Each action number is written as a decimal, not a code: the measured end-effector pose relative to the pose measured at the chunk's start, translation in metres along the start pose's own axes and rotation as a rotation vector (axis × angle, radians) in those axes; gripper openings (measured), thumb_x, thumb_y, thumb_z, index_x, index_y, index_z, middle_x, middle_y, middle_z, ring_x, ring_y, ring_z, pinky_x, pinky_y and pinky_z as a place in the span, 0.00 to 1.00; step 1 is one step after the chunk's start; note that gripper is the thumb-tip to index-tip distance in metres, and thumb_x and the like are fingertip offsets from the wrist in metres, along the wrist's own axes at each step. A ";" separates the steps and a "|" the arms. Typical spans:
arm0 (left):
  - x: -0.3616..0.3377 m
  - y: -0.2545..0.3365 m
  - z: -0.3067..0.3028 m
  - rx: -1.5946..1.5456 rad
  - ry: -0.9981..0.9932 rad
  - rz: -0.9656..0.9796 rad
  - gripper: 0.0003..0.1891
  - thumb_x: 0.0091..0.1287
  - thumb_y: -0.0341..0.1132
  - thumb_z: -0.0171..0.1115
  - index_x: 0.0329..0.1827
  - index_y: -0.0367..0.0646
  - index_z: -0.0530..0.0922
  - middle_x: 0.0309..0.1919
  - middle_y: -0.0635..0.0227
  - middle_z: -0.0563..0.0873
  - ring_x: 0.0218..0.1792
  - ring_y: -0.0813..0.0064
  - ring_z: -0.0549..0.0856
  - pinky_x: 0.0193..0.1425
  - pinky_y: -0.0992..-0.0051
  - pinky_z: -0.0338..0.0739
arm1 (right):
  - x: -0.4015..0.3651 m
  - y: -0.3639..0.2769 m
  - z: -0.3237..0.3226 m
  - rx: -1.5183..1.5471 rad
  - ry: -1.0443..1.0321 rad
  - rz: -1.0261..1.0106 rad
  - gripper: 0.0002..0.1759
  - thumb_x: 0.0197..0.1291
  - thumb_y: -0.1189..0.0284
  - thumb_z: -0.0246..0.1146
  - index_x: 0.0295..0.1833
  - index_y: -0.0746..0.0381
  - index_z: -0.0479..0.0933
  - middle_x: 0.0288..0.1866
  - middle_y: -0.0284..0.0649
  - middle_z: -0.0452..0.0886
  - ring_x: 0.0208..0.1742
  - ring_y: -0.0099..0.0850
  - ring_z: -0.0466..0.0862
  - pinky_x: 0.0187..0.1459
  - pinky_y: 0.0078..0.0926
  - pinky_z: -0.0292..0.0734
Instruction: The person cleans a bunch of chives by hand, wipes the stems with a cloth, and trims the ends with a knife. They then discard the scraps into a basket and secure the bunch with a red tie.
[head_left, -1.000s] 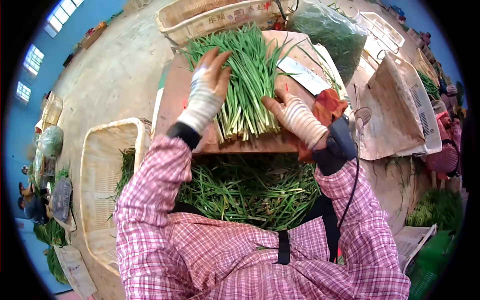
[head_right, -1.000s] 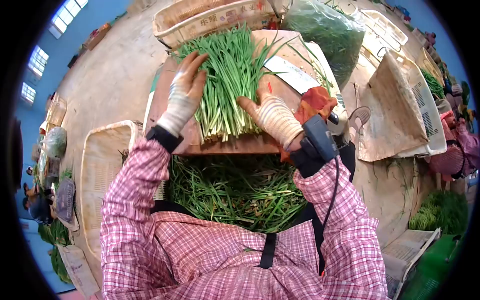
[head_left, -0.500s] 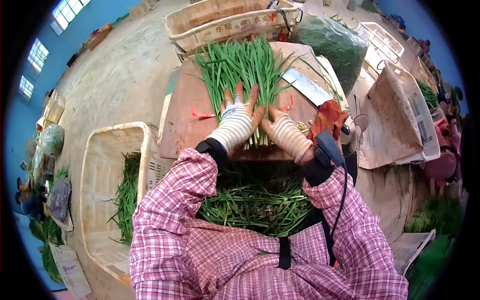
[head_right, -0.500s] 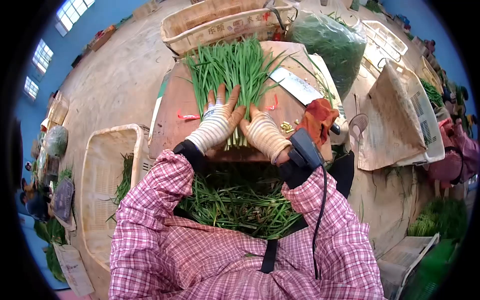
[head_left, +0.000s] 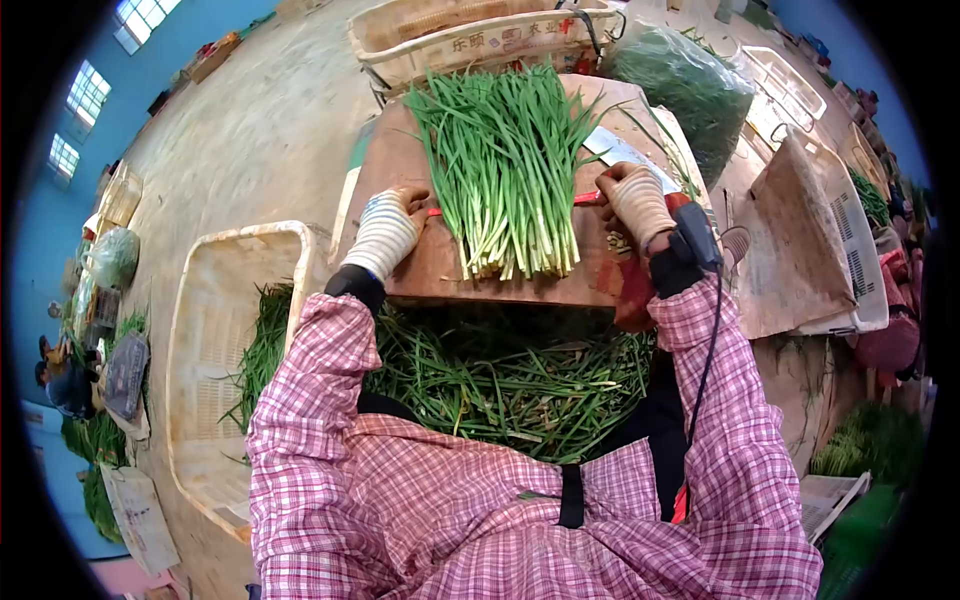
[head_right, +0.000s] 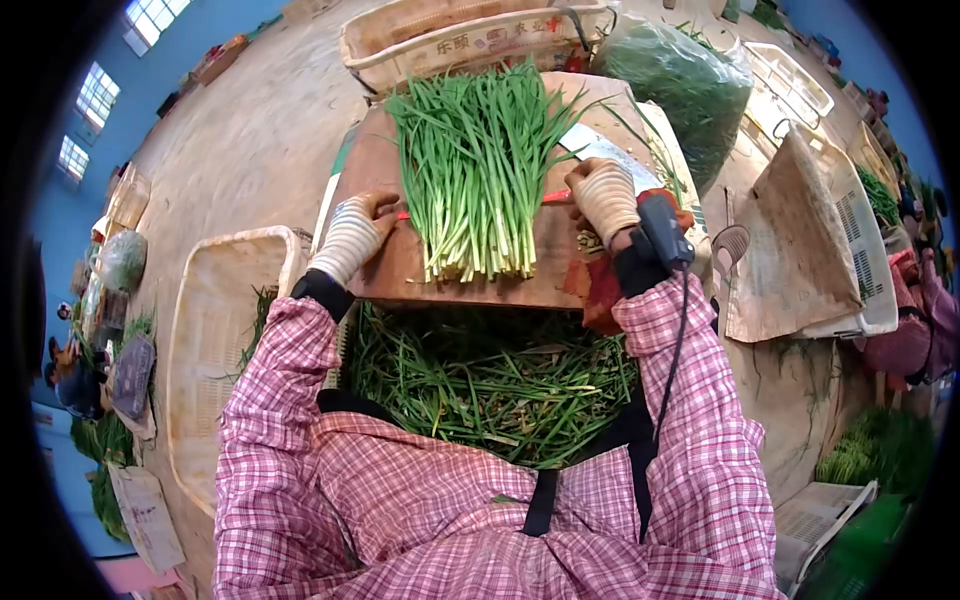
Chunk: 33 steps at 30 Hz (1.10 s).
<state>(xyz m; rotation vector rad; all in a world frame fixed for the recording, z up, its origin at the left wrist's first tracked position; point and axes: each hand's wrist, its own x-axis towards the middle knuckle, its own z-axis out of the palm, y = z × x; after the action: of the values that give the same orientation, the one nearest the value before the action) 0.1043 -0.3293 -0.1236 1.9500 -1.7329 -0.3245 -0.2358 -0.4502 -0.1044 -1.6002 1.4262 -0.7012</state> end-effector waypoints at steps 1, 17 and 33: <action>-0.003 0.017 -0.009 0.036 -0.024 -0.036 0.25 0.65 0.40 0.70 0.66 0.44 0.81 0.47 0.53 0.90 0.50 0.59 0.90 0.56 0.66 0.83 | 0.005 0.007 -0.003 -0.003 -0.036 -0.028 0.16 0.70 0.64 0.63 0.49 0.67 0.83 0.26 0.43 0.85 0.18 0.31 0.82 0.21 0.31 0.77; -0.337 -0.148 -0.276 -0.058 0.440 -0.706 0.15 0.71 0.41 0.65 0.53 0.40 0.87 0.44 0.69 0.91 0.44 0.80 0.84 0.51 0.77 0.78 | -0.176 -0.147 0.210 0.256 -0.795 -0.460 0.10 0.72 0.75 0.62 0.54 0.67 0.83 0.33 0.31 0.85 0.37 0.18 0.83 0.39 0.16 0.77; -0.496 -0.351 -0.184 -0.089 -0.127 -1.212 0.19 0.65 0.37 0.68 0.57 0.37 0.86 0.48 0.59 0.92 0.49 0.68 0.89 0.58 0.70 0.81 | -0.164 -0.168 0.419 -0.322 -0.505 -1.167 0.07 0.66 0.69 0.67 0.45 0.59 0.86 0.37 0.46 0.87 0.39 0.45 0.87 0.44 0.39 0.80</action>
<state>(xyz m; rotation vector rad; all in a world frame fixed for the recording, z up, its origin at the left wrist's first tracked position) 0.4169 0.2145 -0.2247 2.7079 -0.3605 -0.9047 0.1723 -0.1984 -0.1359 -2.6146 0.1278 -0.6046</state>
